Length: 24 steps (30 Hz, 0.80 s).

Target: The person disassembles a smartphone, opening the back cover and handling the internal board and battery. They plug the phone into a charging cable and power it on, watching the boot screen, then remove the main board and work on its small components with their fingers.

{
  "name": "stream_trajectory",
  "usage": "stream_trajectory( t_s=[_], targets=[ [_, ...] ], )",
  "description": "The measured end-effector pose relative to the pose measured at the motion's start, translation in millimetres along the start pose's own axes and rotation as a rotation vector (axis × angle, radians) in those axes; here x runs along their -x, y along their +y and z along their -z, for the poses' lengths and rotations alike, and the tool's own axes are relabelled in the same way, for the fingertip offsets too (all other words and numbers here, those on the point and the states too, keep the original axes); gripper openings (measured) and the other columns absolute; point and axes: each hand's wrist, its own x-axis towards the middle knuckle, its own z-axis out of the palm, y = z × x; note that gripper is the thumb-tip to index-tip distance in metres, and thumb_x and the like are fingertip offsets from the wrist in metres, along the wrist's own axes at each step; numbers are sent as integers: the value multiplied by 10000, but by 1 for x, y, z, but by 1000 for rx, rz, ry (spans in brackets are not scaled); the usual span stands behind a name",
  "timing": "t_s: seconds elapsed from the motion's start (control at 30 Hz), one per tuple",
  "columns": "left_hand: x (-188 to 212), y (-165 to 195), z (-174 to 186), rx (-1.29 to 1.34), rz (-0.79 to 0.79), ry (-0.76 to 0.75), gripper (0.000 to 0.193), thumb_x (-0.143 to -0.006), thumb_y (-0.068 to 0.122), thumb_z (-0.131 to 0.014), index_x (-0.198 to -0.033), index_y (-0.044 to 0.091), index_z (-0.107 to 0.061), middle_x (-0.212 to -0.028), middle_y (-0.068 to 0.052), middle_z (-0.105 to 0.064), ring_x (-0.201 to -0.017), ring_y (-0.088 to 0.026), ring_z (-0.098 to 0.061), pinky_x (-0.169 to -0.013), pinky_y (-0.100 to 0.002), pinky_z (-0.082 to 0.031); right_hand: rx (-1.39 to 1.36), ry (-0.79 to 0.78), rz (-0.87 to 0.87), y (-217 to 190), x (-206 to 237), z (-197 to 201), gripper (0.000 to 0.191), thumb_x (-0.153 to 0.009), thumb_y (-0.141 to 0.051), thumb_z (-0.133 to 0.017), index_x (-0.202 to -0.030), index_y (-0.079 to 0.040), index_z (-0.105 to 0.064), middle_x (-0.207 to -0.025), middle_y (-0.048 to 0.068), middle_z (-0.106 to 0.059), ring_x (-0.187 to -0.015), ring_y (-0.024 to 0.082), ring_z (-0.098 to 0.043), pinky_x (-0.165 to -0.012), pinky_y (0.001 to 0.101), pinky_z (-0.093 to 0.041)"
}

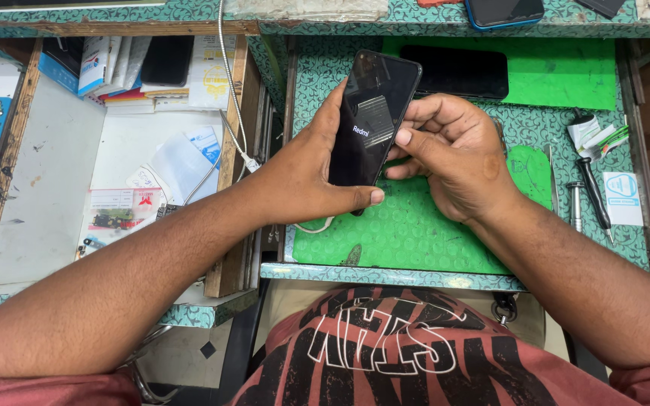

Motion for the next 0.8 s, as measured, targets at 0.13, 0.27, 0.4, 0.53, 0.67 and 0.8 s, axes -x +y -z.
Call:
stream_trajectory(
  t_s=[0.13,0.27,0.4,0.53,0.67,0.8],
  targets=[
    [-1,0,-1,-7,-39,7,1214,-887,222,-876,-1661,21,37,-1657,-238,-354,-1575,-336,-368,-1300,-424,-317,9,9,2,0,1,0,175,-1007,-1,-671,-1170,-28,-616,-1071,96,-693,-912,162,-715,-728,329,-660],
    [0,2,-1,10,-39,4,1208,-886,211,-871,-1661,19,36,-1654,-240,-355,-1577,-333,-367,-1301,-421,-319,3,13,-7,0,1,-1,181,-1002,2,-671,-1172,-28,-618,-1083,99,-702,-911,164,-717,-725,330,-659],
    [-1,4,0,13,-22,8,1213,-880,216,-866,-1658,15,43,-1650,-238,-353,-1570,-331,-372,-1294,-411,-329,18,12,-12,-2,1,-3,169,-1008,0,-658,-1174,-22,-634,-1080,107,-721,-906,167,-723,-721,322,-652],
    [-2,4,-1,15,-41,17,1220,-882,220,-868,-1660,6,47,-1651,-246,-352,-1577,-338,-371,-1304,-411,-329,28,5,-12,-4,1,-2,163,-1014,0,-649,-1176,-17,-646,-1073,111,-729,-903,176,-731,-723,317,-647],
    [-4,3,-2,4,-32,19,1246,-879,233,-879,-1649,-15,69,-1655,-261,-325,-1577,-347,-351,-1300,-414,-319,28,14,-7,-3,-1,1,159,-1015,4,-656,-1169,-26,-636,-1059,108,-721,-891,176,-732,-711,323,-652],
    [-4,1,-3,0,-40,19,1257,-879,246,-878,-1649,-20,79,-1664,-268,-315,-1589,-353,-340,-1311,-417,-307,25,15,-7,-2,-1,3,160,-1014,8,-659,-1168,-26,-634,-1060,107,-719,-885,175,-730,-707,324,-651]
  ],
)
